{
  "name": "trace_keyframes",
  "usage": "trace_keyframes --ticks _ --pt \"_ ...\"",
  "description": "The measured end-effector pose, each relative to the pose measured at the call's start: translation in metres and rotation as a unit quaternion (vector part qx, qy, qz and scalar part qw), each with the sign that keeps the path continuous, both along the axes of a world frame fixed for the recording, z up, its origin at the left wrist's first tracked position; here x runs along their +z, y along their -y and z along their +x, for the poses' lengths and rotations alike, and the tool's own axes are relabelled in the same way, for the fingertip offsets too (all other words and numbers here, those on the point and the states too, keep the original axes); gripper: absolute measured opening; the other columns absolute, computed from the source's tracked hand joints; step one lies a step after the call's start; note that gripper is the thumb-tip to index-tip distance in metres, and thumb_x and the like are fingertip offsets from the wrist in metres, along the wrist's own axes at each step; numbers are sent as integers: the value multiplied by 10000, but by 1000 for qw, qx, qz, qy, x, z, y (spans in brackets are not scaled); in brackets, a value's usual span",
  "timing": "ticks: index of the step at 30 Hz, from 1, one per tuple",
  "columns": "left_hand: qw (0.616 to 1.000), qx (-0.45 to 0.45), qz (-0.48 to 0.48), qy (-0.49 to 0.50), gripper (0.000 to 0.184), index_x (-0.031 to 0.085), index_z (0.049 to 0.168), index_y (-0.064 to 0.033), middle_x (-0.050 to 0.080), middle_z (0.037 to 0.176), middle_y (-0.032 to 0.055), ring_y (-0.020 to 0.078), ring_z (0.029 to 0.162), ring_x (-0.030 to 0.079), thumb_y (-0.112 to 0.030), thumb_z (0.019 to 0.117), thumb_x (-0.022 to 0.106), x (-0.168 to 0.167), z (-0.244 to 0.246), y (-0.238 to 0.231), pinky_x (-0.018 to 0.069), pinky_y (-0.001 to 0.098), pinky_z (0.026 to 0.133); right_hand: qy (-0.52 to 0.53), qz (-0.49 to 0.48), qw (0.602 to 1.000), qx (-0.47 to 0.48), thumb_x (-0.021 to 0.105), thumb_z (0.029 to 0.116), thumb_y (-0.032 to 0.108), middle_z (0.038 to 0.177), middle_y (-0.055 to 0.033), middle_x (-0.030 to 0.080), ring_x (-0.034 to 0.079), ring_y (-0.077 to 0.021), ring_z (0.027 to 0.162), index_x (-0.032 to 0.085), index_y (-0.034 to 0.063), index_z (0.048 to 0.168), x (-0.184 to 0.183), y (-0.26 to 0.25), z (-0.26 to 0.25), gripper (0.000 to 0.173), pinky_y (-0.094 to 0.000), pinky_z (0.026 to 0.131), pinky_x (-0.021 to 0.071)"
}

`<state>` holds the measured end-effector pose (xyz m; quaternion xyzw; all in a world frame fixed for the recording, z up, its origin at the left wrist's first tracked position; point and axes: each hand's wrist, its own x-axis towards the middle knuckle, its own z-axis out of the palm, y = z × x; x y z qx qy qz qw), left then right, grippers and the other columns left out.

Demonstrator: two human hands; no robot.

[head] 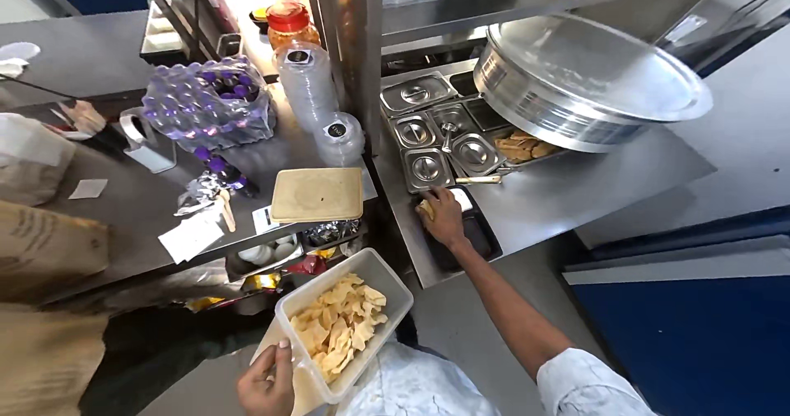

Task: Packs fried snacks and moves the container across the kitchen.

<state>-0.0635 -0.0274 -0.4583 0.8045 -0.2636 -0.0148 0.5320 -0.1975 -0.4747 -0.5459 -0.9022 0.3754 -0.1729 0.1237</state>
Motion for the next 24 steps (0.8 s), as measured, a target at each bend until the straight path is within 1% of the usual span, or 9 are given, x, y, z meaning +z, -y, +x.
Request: trace_keyframes --ticks 2,3,8,13,16,18,19,22,24 --pt "1000 -4 4 2 409 527 586 -93 445 507 -102 -59 448 432 -177 986 539 1 1 1 379 139 437 -49 7 999 16 433 1049 543 1617 -52 421 305 -335 1530 563 291 1470 -16 3 6 508 -706 1172 245" --pt "1000 -6 7 3 407 528 586 -91 446 506 -101 -60 449 432 -172 984 541 2 2 2 379 139 439 -60 11 998 19 395 1063 533 1634 -63 397 289 -345 1539 531 274 1500 -25 7 9 527 -699 1189 224" --pt "999 -12 29 6 405 532 587 -64 451 505 -91 -64 453 437 -160 981 545 9 6 -1 384 135 445 -93 8 995 33 351 1095 442 1654 -58 371 256 -340 1555 480 179 1543 -47 10 15 536 -613 1231 222" --pt "999 -21 32 6 412 550 608 -62 471 522 -79 -46 464 457 -198 998 543 9 4 -2 409 154 455 -127 24 991 46 199 1015 716 1710 -64 236 143 -365 1582 337 203 1622 -49 9 16 806 -656 1233 169" --pt "1000 -16 7 2 407 554 604 -74 471 520 -92 -50 459 453 -194 992 549 9 4 -1 401 148 444 -95 71 992 46 257 1007 732 1711 -108 214 142 -377 1579 363 236 1612 -29 6 16 789 -674 1231 138" --pt "1000 -6 -9 2 410 568 608 -82 481 523 -98 -59 464 461 -222 993 549 9 4 -5 410 137 444 -20 68 997 41 389 1009 671 1676 -153 282 236 -393 1548 494 277 1535 -3 -4 19 666 -703 1206 180" --pt "1000 0 -17 0 412 567 611 -86 479 524 -100 -59 461 459 -235 996 549 9 5 -6 409 136 442 19 54 997 45 469 1018 598 1653 -181 316 281 -418 1523 554 230 1488 10 -11 23 603 -714 1190 208" --pt "999 29 -35 -19 401 577 613 -112 477 516 -106 -45 448 449 -246 991 555 3 5 -13 403 149 432 76 7 993 87 656 980 332 1462 -197 543 525 -401 1334 687 88 1292 31 -28 60 397 -583 1091 447" --pt "998 48 -40 -31 394 595 629 -107 489 520 -102 -34 445 453 -239 998 550 -2 3 -21 409 159 430 77 7 993 89 649 959 116 1286 -203 653 617 -387 1216 735 44 1168 24 -29 88 237 -546 1029 517"
